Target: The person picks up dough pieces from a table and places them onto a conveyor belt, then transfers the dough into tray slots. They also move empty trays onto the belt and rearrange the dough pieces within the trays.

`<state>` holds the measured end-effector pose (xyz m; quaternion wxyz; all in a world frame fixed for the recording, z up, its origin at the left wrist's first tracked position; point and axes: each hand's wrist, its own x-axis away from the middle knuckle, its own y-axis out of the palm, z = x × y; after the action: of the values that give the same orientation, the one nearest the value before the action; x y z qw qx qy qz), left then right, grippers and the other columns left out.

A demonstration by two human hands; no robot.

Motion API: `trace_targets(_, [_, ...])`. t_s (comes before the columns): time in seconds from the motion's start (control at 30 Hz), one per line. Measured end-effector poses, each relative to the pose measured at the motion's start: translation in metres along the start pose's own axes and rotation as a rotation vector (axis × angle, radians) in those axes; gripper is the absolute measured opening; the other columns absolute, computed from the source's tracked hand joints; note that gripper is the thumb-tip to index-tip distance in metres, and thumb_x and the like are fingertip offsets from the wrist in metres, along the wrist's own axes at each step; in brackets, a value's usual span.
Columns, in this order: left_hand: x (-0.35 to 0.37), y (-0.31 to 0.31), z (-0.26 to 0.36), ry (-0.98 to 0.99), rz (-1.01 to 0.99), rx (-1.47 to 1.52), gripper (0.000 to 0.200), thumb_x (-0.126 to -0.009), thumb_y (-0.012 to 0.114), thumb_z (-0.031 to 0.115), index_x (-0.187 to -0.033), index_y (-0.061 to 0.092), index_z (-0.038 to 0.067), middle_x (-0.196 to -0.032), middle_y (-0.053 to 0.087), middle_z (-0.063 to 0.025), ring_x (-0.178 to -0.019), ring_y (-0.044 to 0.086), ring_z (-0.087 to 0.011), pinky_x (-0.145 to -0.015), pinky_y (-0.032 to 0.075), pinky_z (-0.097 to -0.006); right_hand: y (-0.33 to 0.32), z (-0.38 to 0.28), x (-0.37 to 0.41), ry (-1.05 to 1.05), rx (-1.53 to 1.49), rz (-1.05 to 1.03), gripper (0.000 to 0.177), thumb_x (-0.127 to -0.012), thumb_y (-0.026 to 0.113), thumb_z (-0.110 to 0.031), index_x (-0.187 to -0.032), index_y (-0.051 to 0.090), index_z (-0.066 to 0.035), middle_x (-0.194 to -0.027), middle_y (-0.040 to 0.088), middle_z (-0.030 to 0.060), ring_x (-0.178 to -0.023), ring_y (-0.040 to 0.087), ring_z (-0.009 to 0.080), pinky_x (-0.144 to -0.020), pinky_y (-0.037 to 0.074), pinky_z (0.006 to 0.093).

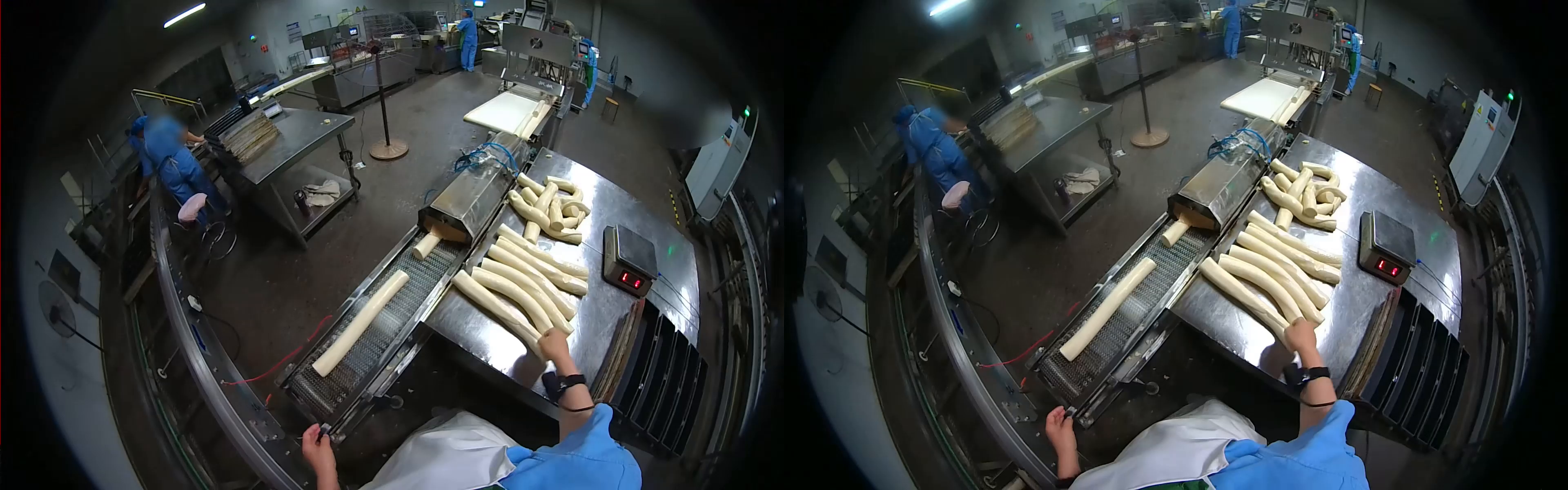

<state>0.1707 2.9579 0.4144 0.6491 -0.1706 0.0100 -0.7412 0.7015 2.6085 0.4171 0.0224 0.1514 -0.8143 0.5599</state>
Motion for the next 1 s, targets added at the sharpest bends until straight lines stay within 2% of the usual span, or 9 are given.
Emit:
trace_targets(0.03, [-0.009,0.005,0.004,0.028,-0.046,-0.088,0.036,-0.080,0.059,-0.010,-0.115,0.057,-0.002,-0.114,0.061,-0.0130,-0.109,0.059,-0.0225,-0.097,0.045,-0.0329,-0.013,-0.035,0.029,0.073,0.129,0.029,0.030,-0.081,0.055,-0.015,-0.106,0.059,0.000,-0.104,0.059,0.0253,-0.097,0.061,0.0436,-0.081,0.050,0.0513])
trace_targets(0.1, [-0.027,0.017,0.026,0.055,-0.092,-0.179,0.037,-0.080,0.062,-0.007,-0.117,0.056,-0.002,-0.115,0.061,-0.0146,-0.111,0.059,-0.0252,-0.098,0.045,-0.0345,-0.008,-0.045,0.045,-0.168,0.135,0.138,0.035,-0.081,0.058,-0.010,-0.115,0.055,-0.001,-0.109,0.056,0.0239,-0.098,0.058,0.0439,-0.084,0.049,0.0514])
trace_targets(0.17, [-0.048,0.033,0.059,0.282,-0.159,-0.567,0.042,-0.077,0.065,-0.001,-0.119,0.057,-0.002,-0.116,0.062,-0.0164,-0.113,0.058,-0.0327,-0.102,0.043,-0.0386,0.002,-0.049,0.045,-0.218,0.116,0.190,0.038,-0.079,0.059,-0.006,-0.116,0.054,-0.002,-0.109,0.055,0.0233,-0.098,0.057,0.0431,-0.084,0.049,0.0511])
trace_targets(0.27, [-0.107,0.052,0.041,0.455,-0.241,-0.688,0.059,-0.074,0.069,0.006,-0.130,0.051,0.000,-0.132,0.052,-0.0213,-0.124,0.048,-0.0370,-0.107,0.037,-0.0429,0.006,-0.049,0.049,-0.308,0.079,0.263,0.042,-0.078,0.060,-0.004,-0.119,0.054,-0.003,-0.108,0.055,0.0228,-0.099,0.056,0.0423,-0.085,0.048,0.0501])
trace_targets(0.5, [-0.117,0.073,0.052,0.220,-0.221,-1.096,0.053,-0.071,0.070,0.018,-0.122,0.056,0.009,-0.117,0.059,-0.0198,-0.108,0.057,-0.0384,-0.096,0.044,-0.0475,0.007,-0.031,0.075,-0.357,0.004,0.310,0.042,-0.083,0.059,-0.006,-0.124,0.052,-0.004,-0.108,0.056,0.0231,-0.096,0.058,0.0413,-0.082,0.048,0.0473])
trace_targets(0.53, [-0.120,0.067,0.038,0.341,-0.189,-1.087,0.046,-0.070,0.070,0.020,-0.114,0.059,0.012,-0.111,0.061,-0.0182,-0.102,0.059,-0.0383,-0.091,0.045,-0.0491,0.006,-0.028,0.076,-0.305,0.057,0.291,0.043,-0.083,0.058,-0.006,-0.125,0.052,-0.005,-0.111,0.056,0.0226,-0.101,0.056,0.0403,-0.086,0.046,0.0479])
trace_targets(0.67, [-0.095,0.058,0.042,0.272,-0.157,-0.973,0.033,-0.073,0.065,0.014,-0.105,0.059,0.011,-0.104,0.064,-0.0167,-0.101,0.060,-0.0370,-0.088,0.042,-0.0543,0.004,-0.038,0.074,-0.389,0.369,0.362,0.046,-0.081,0.054,-0.006,-0.128,0.052,-0.006,-0.119,0.054,0.0189,-0.124,0.042,0.0379,-0.106,0.028,0.0541])
trace_targets(0.8, [-0.063,0.047,0.018,0.385,-0.111,-0.904,0.034,-0.072,0.070,0.010,-0.101,0.053,0.009,-0.095,0.061,-0.0150,-0.095,0.060,-0.0362,-0.084,0.045,-0.0486,0.013,-0.074,0.073,-0.541,0.294,0.426,0.047,-0.078,0.058,-0.005,-0.125,0.055,-0.004,-0.126,0.048,0.0190,-0.127,0.040,0.0373,-0.108,0.027,0.0538])
trace_targets(1.0, [-0.035,0.029,0.022,0.184,0.058,-0.780,0.046,-0.071,0.074,0.016,-0.111,0.054,0.006,-0.106,0.062,-0.0177,-0.103,0.060,-0.0359,-0.087,0.047,-0.0468,0.041,-0.127,0.100,-0.792,0.135,0.176,0.043,-0.066,0.061,0.002,-0.109,0.064,-0.003,-0.121,0.050,0.0245,-0.123,0.041,0.0436,-0.105,0.033,0.0535])
